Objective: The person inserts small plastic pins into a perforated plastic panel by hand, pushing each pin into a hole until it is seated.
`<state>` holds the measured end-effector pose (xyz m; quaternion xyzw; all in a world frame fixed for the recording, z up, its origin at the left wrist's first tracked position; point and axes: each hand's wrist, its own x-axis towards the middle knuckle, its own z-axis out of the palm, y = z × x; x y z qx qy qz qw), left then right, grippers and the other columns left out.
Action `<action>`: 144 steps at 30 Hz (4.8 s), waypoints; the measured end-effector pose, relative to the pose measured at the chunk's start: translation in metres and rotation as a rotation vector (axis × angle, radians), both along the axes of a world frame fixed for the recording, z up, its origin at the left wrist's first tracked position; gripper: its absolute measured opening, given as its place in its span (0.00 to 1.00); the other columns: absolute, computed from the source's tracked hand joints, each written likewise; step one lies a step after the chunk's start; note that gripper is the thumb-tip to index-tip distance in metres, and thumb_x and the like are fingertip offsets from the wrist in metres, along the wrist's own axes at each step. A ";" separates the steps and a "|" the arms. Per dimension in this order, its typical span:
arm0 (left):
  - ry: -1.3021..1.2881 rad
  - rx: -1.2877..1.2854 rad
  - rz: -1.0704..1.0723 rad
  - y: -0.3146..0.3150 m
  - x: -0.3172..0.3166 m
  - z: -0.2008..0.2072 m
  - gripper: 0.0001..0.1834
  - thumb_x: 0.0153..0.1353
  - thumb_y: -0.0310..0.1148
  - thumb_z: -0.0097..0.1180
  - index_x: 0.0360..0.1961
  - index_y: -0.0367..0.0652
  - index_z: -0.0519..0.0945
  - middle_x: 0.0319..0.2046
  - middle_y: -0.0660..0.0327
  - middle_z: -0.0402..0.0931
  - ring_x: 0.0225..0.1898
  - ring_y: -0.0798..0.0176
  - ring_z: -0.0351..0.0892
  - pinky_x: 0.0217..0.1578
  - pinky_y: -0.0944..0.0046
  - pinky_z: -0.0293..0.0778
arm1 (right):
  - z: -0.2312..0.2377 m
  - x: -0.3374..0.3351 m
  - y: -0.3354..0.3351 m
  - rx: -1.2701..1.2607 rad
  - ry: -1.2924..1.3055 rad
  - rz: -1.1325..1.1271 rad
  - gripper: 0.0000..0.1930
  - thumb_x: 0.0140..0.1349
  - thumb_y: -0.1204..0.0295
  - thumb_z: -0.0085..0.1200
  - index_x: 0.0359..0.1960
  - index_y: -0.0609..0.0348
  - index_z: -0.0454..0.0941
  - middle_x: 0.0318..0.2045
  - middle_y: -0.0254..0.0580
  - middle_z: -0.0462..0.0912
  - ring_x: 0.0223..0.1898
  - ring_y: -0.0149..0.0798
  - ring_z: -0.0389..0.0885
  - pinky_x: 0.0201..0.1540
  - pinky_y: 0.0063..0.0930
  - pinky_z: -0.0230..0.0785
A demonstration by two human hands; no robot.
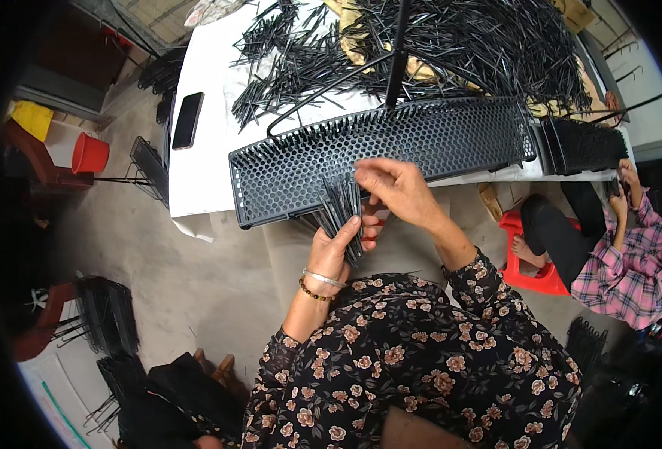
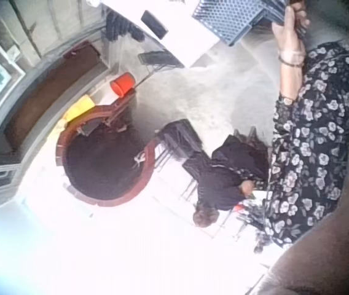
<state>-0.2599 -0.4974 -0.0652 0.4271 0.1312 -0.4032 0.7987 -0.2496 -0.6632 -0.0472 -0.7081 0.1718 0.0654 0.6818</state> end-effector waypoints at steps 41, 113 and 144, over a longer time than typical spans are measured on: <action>0.096 0.027 -0.064 0.001 0.008 -0.013 0.14 0.61 0.31 0.54 0.45 0.33 0.73 0.37 0.51 0.79 0.34 0.64 0.80 0.31 0.68 0.79 | 0.003 0.014 -0.015 0.018 -0.059 0.033 0.10 0.58 0.71 0.56 0.36 0.66 0.79 0.26 0.32 0.80 0.25 0.20 0.73 0.26 0.14 0.65; 0.112 -0.038 0.045 -0.001 0.011 -0.014 0.14 0.63 0.31 0.50 0.47 0.34 0.72 0.42 0.51 0.77 0.41 0.60 0.79 0.37 0.64 0.80 | 0.000 0.019 -0.016 -0.075 -0.046 0.010 0.10 0.57 0.72 0.57 0.36 0.66 0.80 0.25 0.36 0.82 0.23 0.23 0.76 0.24 0.15 0.68; 0.219 -0.067 -0.014 -0.001 0.010 -0.019 0.15 0.62 0.31 0.50 0.46 0.32 0.71 0.39 0.49 0.77 0.36 0.60 0.80 0.35 0.64 0.81 | -0.022 0.072 -0.055 -0.366 -0.476 -0.131 0.09 0.60 0.71 0.54 0.38 0.64 0.79 0.31 0.38 0.82 0.28 0.25 0.79 0.31 0.16 0.72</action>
